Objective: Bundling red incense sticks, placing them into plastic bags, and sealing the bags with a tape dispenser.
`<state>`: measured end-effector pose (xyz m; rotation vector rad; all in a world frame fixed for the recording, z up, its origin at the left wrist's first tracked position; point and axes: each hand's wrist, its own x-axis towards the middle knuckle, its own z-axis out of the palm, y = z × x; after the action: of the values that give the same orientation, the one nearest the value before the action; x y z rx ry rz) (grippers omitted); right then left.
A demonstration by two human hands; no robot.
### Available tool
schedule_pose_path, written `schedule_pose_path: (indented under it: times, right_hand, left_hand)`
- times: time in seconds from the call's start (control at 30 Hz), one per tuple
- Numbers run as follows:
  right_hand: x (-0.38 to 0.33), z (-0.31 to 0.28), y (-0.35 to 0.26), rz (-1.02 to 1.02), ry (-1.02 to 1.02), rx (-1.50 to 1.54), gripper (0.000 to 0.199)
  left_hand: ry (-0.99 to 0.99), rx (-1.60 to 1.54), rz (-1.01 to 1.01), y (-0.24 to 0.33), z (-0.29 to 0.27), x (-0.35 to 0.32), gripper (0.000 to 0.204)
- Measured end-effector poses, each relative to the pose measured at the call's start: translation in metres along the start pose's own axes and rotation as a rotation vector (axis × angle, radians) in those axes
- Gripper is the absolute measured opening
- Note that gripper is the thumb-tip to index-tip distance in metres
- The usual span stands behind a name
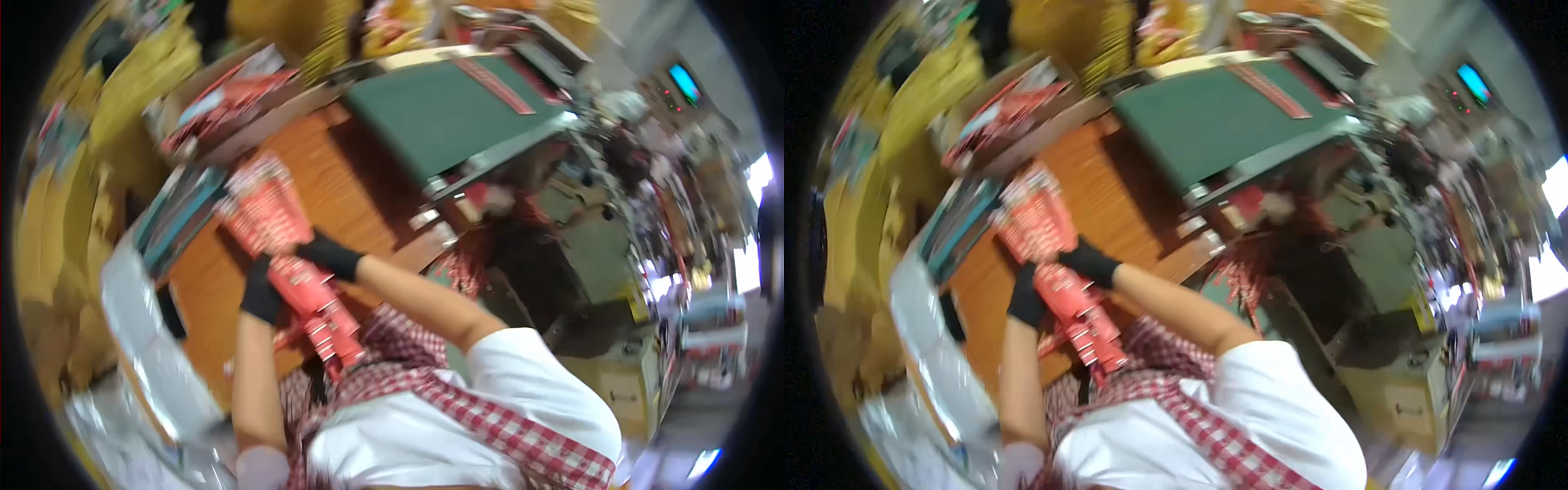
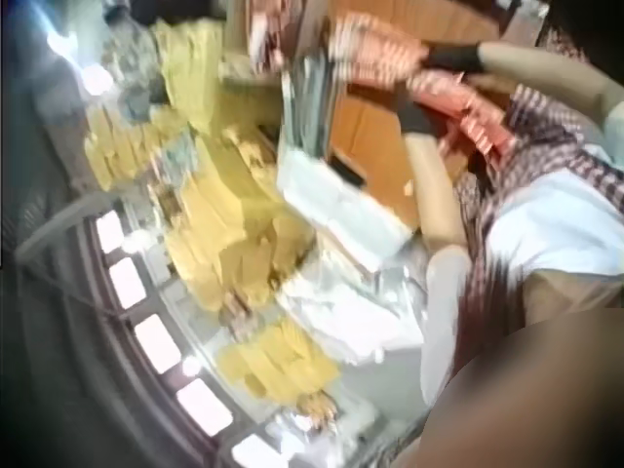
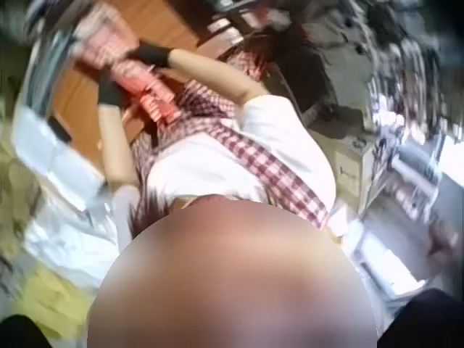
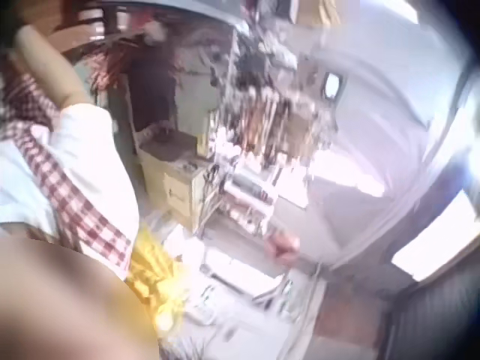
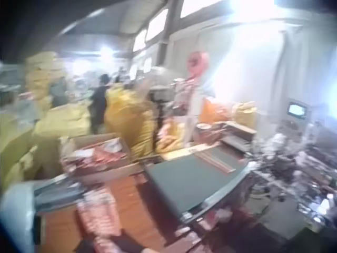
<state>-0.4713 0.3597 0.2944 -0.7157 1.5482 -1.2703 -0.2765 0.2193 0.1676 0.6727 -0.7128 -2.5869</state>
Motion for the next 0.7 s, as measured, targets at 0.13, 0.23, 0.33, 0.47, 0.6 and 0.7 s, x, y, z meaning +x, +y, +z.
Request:
schedule_pose_path:
  times: [0.13,0.23,0.33,0.47,0.6,0.7]
  right_hand:
    - [-0.013,-0.016,0.038,-0.010,0.415,-0.485,0.066]
    - [-0.028,-0.028,0.015,-0.248,0.502,-0.643,0.054]
    - [-0.035,-0.019,-0.017,-0.238,0.450,-0.670,0.057]
    - [-0.016,-0.032,-0.018,-0.198,0.548,-0.603,0.063]
    - [-0.016,-0.017,-0.023,-0.202,0.538,-0.719,0.062]
    - [-0.015,0.004,-0.040,-0.153,0.457,-0.646,0.065]
  left_hand:
    - [0.461,1.861,0.604,0.007,0.136,-0.083,0.066]
    - [0.885,1.545,0.703,0.002,0.143,-0.157,0.075]
    - [1.024,0.538,0.605,-0.026,0.054,-0.229,0.052]
    - [0.949,-0.088,0.246,-0.028,0.070,-0.248,0.014]
    - [0.537,0.042,0.250,-0.009,0.029,-0.212,0.021]
    - [-0.174,-0.127,0.194,0.052,0.029,-0.133,0.055]
